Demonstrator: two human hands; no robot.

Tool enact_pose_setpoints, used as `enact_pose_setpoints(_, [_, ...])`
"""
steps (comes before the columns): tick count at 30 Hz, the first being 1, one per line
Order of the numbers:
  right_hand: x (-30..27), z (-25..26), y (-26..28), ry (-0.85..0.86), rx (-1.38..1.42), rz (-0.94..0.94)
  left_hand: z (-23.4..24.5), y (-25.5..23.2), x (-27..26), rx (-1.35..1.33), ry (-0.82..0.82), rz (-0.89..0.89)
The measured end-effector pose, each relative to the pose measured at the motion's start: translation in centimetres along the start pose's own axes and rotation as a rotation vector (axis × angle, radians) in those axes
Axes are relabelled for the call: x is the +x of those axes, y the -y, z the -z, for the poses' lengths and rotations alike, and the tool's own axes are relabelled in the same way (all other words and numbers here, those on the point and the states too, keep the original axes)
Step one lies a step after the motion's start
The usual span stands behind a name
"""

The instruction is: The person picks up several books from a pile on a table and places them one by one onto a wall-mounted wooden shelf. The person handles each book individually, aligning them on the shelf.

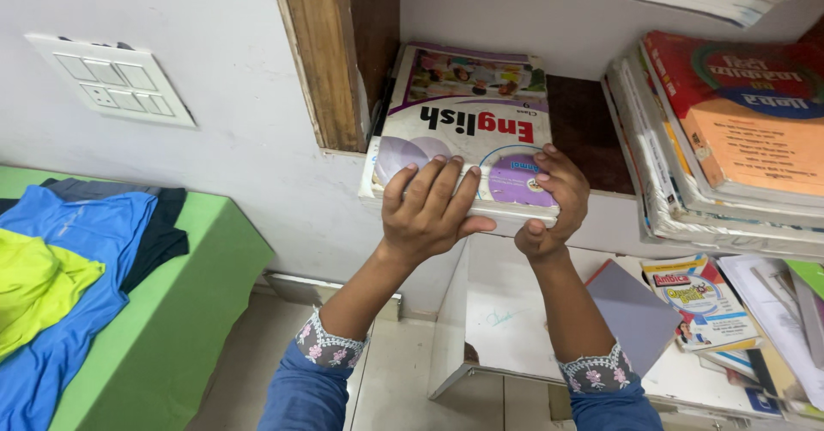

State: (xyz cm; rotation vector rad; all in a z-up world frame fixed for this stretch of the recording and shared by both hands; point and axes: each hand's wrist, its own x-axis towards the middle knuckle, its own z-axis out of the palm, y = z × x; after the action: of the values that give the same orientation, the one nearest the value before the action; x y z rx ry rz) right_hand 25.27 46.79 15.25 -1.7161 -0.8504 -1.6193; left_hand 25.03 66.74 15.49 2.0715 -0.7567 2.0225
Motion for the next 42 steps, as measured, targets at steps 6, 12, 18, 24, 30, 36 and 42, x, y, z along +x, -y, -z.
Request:
enact_pose_setpoints(6, [-0.1, 0.1, 0.3, 0.022, 0.015, -0.035, 0.4, 0.0, 0.1, -0.009, 0.024, 0.004])
enact_pose_setpoints(12, [0.5, 1.7, 2.0, 0.157, -0.086, -0.105, 1.8, -0.1, 0.8, -0.086, 0.116, 0.047])
enact_pose_setpoints(18, [-0.4, 4.0, 3.9, 0.281, -0.147, -0.214, 3.9, -1.1, 1.6, -0.165, 0.218, 0.145])
enact_pose_setpoints(24, [-3.8, 8.1, 6.1, 0.282, -0.023, -0.29, 6.8, -4.0, 0.8, -0.221, 0.163, 0.218])
enact_pose_setpoints(30, [-6.9, 14.1, 7.5, 0.314, 0.041, -0.354, 8.3, -8.9, 0.4, -0.254, 0.142, 0.286])
enact_pose_setpoints(36, [-8.9, 23.0, 8.5, 0.278, 0.103, -0.603, 9.5, -17.9, 1.3, -0.406, 0.176, 0.397])
enact_pose_setpoints(42, [-11.5, 32.7, 9.2, 0.18, 0.234, -0.956, 8.9, -27.9, 2.3, -0.838, 0.28, 0.637])
